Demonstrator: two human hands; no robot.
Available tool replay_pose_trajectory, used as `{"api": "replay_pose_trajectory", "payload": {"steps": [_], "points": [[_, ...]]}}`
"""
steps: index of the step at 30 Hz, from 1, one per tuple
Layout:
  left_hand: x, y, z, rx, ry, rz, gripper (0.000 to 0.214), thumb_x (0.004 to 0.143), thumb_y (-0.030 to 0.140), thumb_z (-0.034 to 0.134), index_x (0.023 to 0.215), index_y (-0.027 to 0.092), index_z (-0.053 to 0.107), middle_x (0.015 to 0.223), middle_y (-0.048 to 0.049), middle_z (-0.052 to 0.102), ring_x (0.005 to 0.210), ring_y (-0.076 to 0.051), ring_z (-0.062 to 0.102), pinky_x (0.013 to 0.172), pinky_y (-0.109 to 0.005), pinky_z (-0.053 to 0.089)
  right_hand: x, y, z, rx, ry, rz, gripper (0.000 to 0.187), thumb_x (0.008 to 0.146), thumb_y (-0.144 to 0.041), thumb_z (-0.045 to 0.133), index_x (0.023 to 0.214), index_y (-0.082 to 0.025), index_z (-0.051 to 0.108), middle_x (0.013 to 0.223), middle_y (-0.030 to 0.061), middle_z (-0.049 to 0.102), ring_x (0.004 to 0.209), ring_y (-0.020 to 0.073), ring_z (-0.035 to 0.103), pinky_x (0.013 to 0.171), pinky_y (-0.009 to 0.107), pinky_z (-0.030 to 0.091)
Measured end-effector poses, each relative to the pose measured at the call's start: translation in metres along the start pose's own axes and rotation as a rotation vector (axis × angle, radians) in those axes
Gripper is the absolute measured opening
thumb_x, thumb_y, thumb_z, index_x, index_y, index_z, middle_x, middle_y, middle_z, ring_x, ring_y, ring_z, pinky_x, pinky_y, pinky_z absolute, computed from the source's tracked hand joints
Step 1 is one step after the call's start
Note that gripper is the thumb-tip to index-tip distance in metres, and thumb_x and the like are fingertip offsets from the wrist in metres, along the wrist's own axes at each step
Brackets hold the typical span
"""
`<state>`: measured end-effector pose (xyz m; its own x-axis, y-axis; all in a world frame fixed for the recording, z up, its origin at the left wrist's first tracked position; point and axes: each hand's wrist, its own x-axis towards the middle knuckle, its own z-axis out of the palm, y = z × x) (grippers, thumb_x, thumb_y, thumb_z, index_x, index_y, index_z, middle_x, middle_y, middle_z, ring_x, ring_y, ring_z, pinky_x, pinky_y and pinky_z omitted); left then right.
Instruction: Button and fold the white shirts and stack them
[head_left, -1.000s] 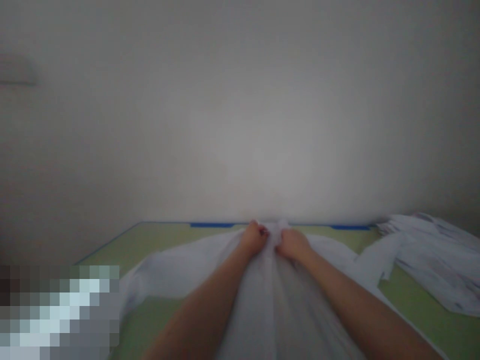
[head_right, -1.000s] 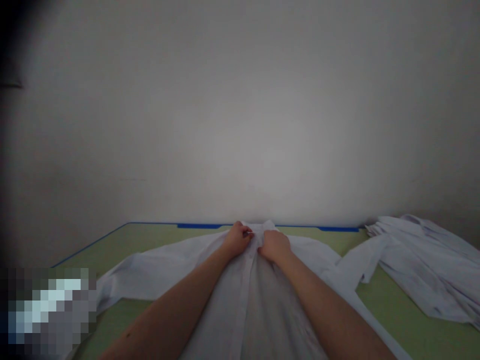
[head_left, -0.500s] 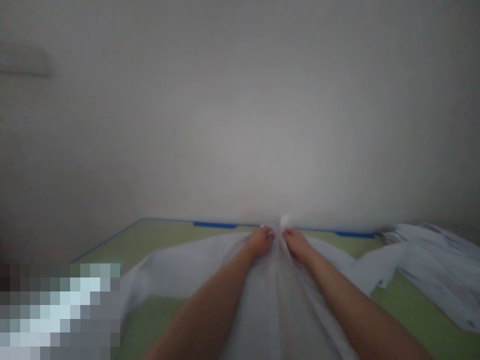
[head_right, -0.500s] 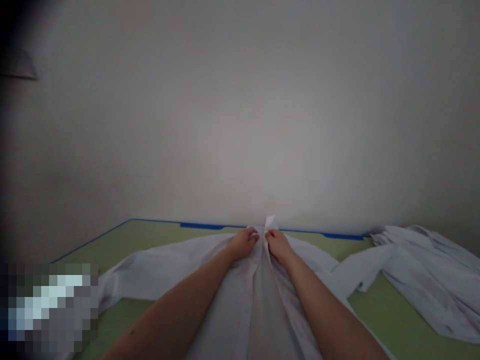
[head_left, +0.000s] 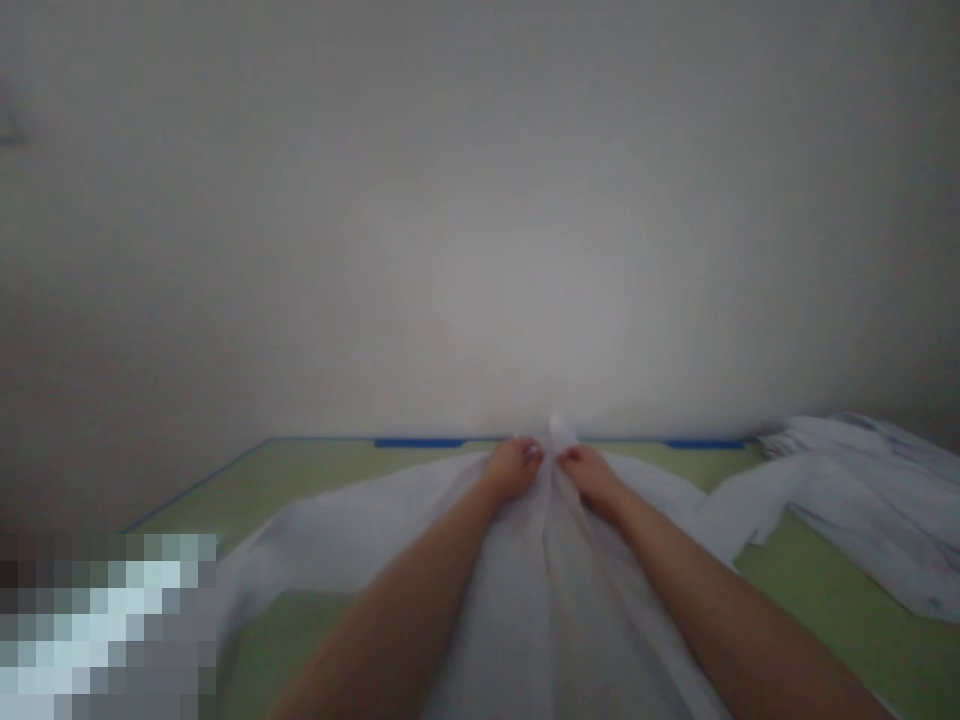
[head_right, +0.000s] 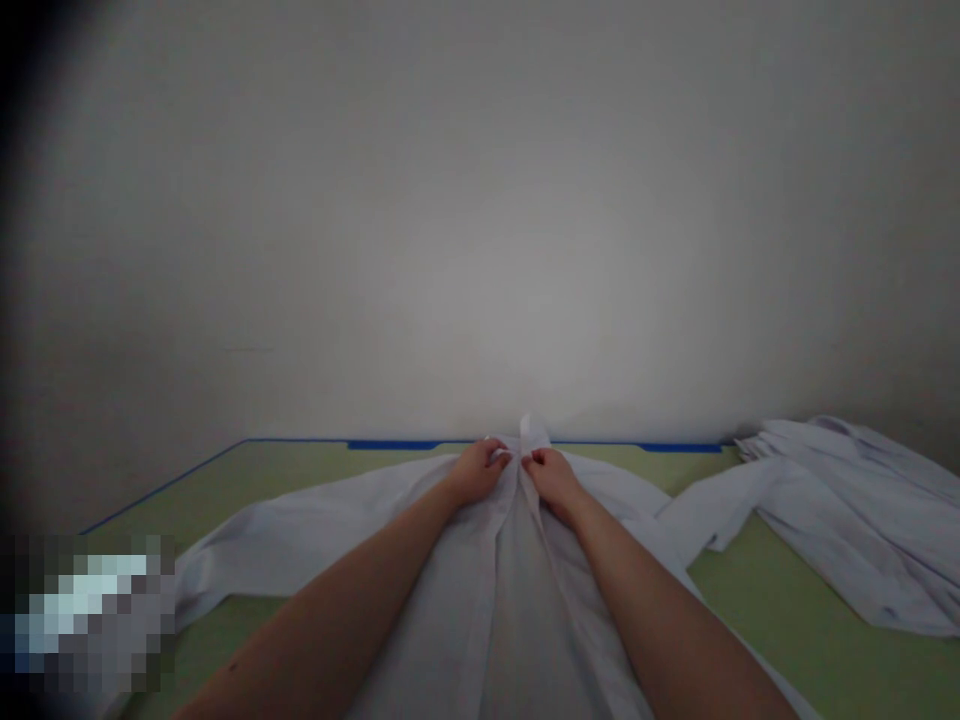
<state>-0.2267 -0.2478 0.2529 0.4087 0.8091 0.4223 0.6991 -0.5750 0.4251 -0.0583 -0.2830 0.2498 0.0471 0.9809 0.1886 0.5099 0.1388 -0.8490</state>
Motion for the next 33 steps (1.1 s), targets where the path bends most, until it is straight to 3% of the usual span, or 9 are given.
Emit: {"api": "replay_pose_trajectory", "payload": {"steps": [11, 20, 33], "points": [[-0.003, 0.008, -0.002, 0.075, 0.034, 0.139, 0.029, 0.088, 0.033, 0.042, 0.103, 0.017, 0.061, 0.104, -0.0091, 0.063, 0.100, -0.020, 0.054, 0.093, -0.031, 0.036, -0.001, -0.002, 0.004, 0.122, -0.104, 0.003, 0.032, 0.082, -0.030, 0.044, 0.093, -0.009, 0.066, 0.086, 0.0116, 0.068, 0.073, 0.0161, 0.061, 0.061, 0.024, 0.045], [-0.006, 0.017, -0.007, 0.110, 0.020, 0.207, 0.025, 0.086, 0.027, 0.044, 0.102, 0.017, 0.062, 0.103, -0.0093, 0.063, 0.100, -0.021, 0.055, 0.095, -0.032, 0.036, 0.002, -0.001, -0.003, 0.087, -0.069, -0.013, 0.028, 0.080, -0.029, 0.049, 0.084, -0.011, 0.069, 0.085, 0.0115, 0.069, 0.075, 0.0170, 0.061, 0.068, 0.025, 0.045], [-0.008, 0.022, -0.010, 0.194, 0.019, 0.231, 0.023, 0.086, 0.023, 0.044, 0.097, 0.017, 0.063, 0.100, -0.0094, 0.064, 0.099, -0.021, 0.055, 0.098, -0.035, 0.032, 0.003, -0.001, -0.004, -0.034, -0.029, -0.078, 0.026, 0.076, -0.028, 0.049, 0.074, -0.011, 0.069, 0.073, 0.0080, 0.067, 0.066, 0.0147, 0.056, 0.059, 0.024, 0.040]]}}
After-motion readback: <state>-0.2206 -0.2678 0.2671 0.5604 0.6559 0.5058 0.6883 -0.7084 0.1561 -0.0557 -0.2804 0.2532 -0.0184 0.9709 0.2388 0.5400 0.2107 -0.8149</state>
